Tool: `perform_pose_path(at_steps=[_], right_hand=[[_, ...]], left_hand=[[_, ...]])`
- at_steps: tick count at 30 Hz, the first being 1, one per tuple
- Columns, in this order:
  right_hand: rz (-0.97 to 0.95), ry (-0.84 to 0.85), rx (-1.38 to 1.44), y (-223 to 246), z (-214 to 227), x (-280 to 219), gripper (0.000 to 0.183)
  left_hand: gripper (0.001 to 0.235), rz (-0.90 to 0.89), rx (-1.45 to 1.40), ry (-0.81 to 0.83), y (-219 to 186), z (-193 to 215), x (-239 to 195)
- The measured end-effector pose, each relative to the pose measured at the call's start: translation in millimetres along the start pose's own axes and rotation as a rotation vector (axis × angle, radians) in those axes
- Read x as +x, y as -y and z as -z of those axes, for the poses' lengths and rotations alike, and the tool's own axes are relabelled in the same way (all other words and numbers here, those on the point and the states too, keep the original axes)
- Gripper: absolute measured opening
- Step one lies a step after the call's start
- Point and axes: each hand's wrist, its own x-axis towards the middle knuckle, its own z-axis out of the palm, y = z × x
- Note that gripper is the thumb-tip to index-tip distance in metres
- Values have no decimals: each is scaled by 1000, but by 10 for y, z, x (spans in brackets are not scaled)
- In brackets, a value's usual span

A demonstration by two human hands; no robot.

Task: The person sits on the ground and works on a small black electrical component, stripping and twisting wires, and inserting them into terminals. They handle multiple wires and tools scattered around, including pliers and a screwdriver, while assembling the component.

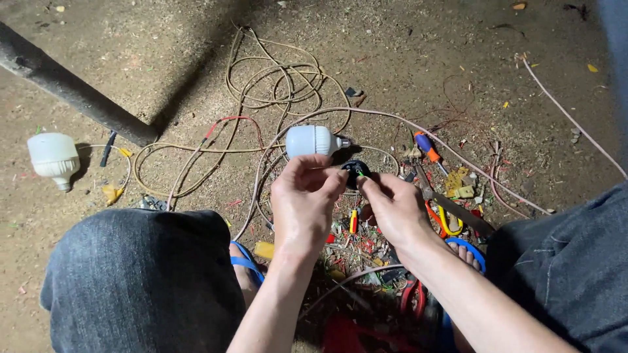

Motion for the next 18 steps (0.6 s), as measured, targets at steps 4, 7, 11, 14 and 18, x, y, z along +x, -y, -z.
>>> perform_pose_path(at_steps=[4, 7, 11, 14, 18], right_hand=[[45, -1, -91, 274, -37, -282, 39], [95, 28, -45, 299, -32, -339, 45], [87, 39, -38, 304, -14, -371, 48], [200, 33, -95, 241, 0, -324, 47], [189, 29, -68, 222, 3, -323, 49]], left_hand=[[41, -76, 53, 1, -118, 15, -101], [45, -100, 39, -27, -79, 4, -127], [47, -112, 80, -35, -39, -35, -152], [49, -133, 92, -46, -46, -53, -180], [51, -136, 96, -51, -66, -83, -195]])
